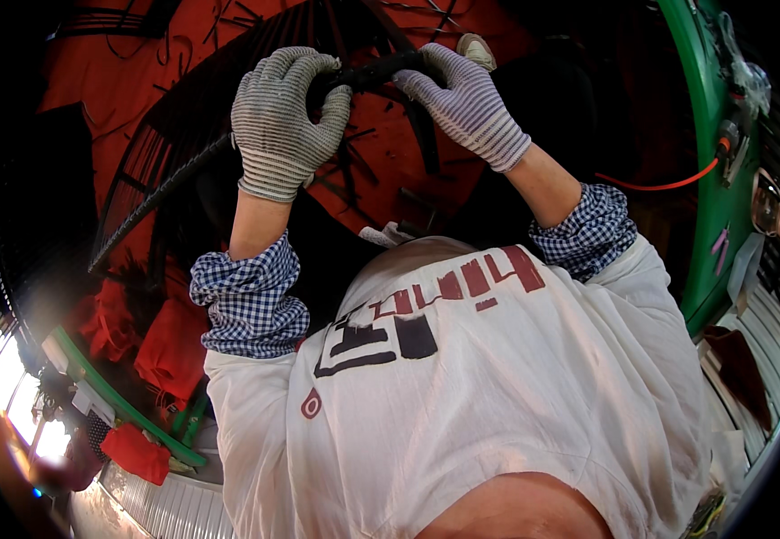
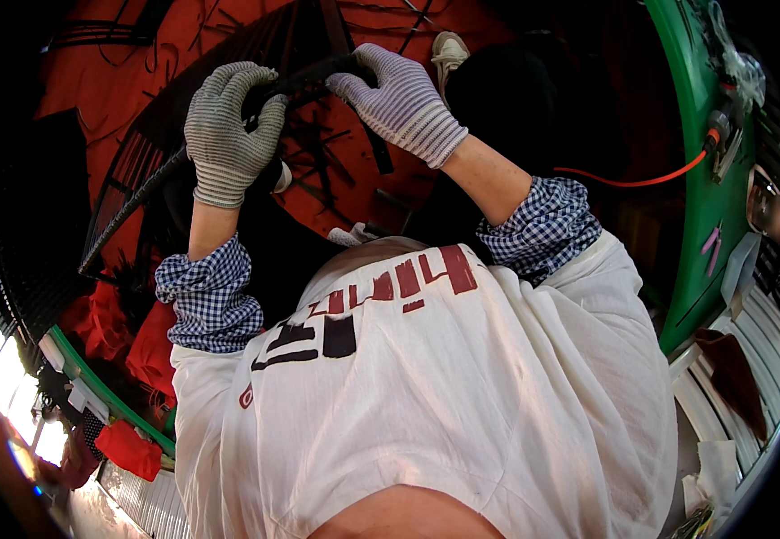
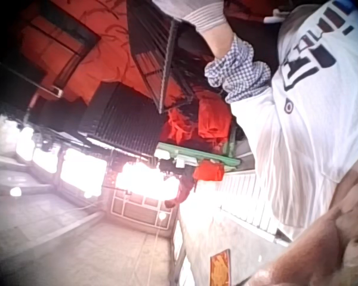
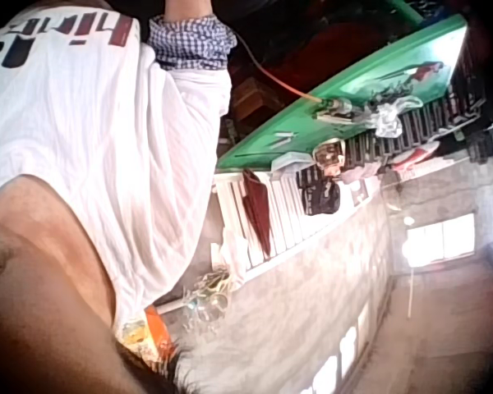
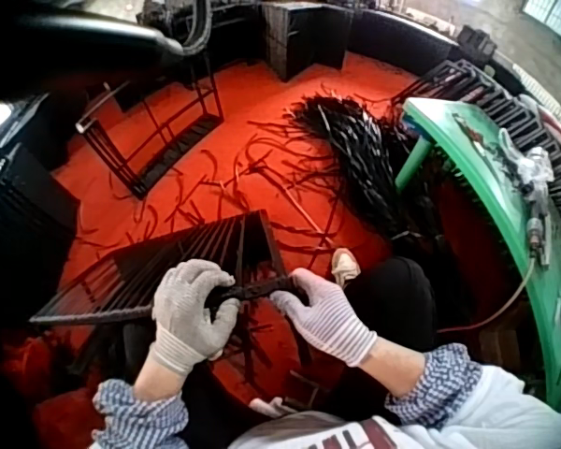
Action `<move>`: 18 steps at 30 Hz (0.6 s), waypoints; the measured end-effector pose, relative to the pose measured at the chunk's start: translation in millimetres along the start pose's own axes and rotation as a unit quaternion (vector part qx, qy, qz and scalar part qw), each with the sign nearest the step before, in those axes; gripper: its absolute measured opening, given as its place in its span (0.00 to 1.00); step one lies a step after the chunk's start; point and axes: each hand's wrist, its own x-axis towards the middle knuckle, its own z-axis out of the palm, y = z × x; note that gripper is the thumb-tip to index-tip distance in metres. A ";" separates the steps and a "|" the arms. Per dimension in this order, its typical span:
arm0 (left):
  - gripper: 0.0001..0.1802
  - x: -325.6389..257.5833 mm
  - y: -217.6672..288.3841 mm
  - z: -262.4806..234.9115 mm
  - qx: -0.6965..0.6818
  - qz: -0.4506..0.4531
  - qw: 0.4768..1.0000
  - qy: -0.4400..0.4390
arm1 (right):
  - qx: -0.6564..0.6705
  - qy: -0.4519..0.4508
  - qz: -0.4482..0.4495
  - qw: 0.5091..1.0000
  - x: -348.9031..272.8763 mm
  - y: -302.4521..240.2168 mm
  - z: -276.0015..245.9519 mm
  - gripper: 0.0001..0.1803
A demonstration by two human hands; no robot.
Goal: The person weaves black strips onto a metal frame by hand and secures them with a pneumatic stapler.
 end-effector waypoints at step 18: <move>0.13 -1.7 -0.9 -0.4 0.001 -0.008 1.000 -0.004 | 0.009 -0.009 0.012 1.000 0.7 -1.5 -0.9 0.18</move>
